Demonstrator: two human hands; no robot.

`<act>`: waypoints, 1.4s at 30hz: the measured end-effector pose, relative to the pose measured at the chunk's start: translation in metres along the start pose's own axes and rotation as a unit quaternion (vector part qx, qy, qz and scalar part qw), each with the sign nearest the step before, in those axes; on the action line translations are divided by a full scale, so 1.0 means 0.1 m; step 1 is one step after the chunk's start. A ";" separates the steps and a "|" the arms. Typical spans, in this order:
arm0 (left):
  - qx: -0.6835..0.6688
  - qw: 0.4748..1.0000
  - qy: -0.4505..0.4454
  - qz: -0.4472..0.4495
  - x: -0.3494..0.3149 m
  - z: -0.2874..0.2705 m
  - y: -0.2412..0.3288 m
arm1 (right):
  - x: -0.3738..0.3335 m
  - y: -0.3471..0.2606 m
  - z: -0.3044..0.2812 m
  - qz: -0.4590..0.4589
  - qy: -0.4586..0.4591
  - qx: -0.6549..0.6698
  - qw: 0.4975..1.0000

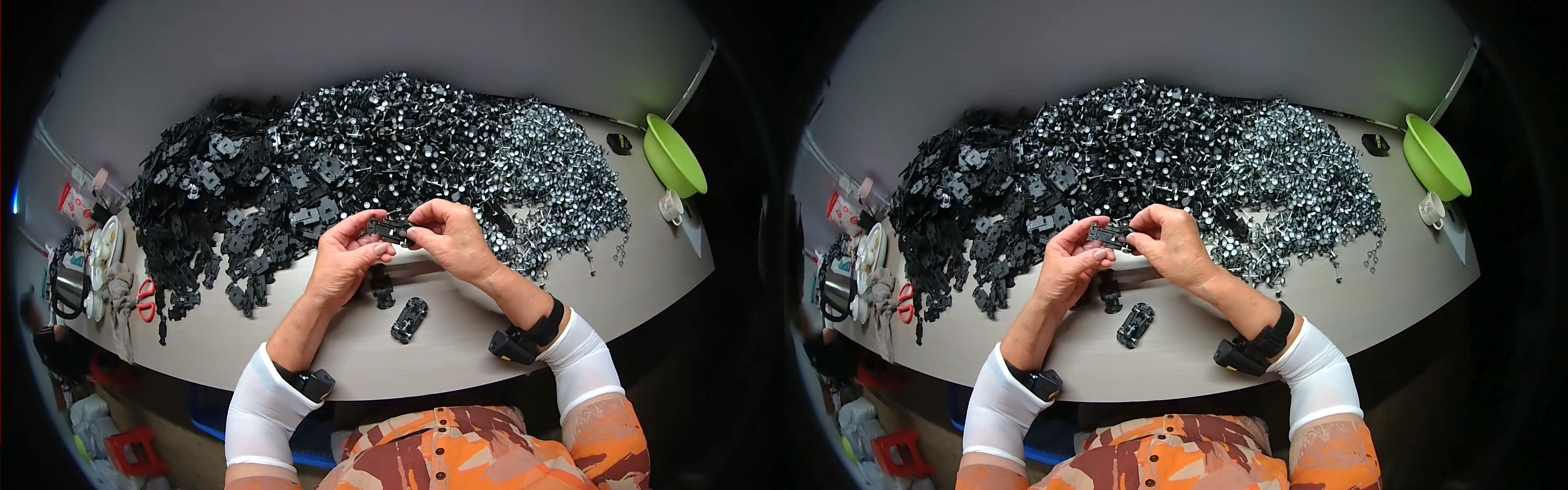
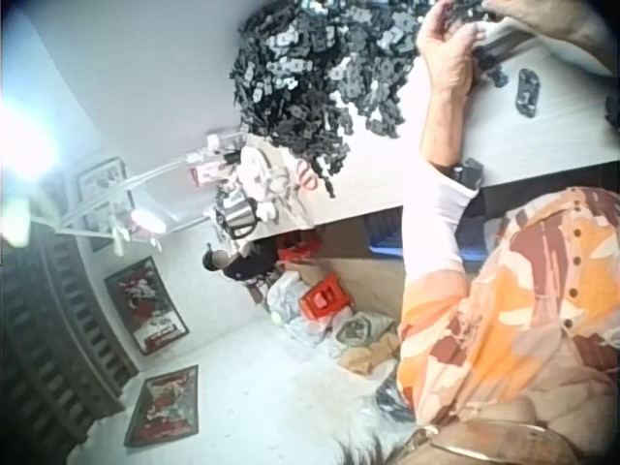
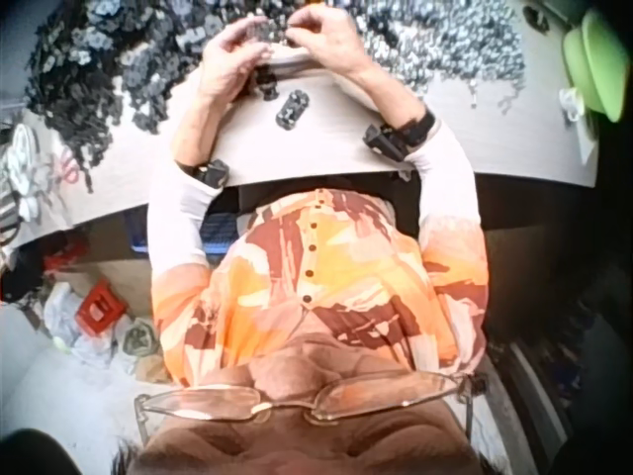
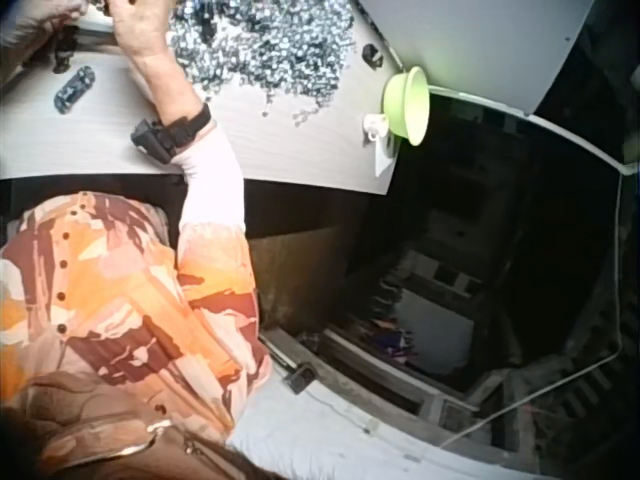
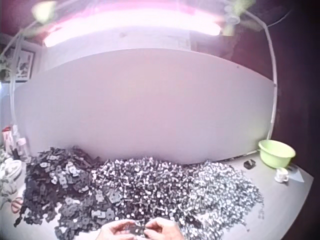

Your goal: Assemble small plastic toy car components by snapping them together at a workbench.

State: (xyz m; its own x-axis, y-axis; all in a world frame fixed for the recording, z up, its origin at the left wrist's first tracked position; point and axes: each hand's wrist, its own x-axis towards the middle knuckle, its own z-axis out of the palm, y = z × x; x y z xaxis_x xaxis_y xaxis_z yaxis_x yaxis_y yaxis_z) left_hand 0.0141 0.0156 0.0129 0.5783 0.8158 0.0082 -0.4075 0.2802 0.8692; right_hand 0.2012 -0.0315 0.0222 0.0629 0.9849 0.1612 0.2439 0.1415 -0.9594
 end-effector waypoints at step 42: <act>0.074 0.994 -0.073 0.032 -0.10 0.11 -0.10 | -0.02 -0.22 0.12 -0.366 0.053 -0.235 0.899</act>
State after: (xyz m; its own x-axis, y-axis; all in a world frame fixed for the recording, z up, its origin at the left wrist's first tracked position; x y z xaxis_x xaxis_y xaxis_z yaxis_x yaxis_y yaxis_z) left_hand 0.0206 -0.0007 0.0093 0.6550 0.7445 0.1289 -0.3451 0.1430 0.9276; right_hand 0.1844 -0.0357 0.0400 -0.1949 0.6258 0.7552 0.6384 0.6655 -0.3867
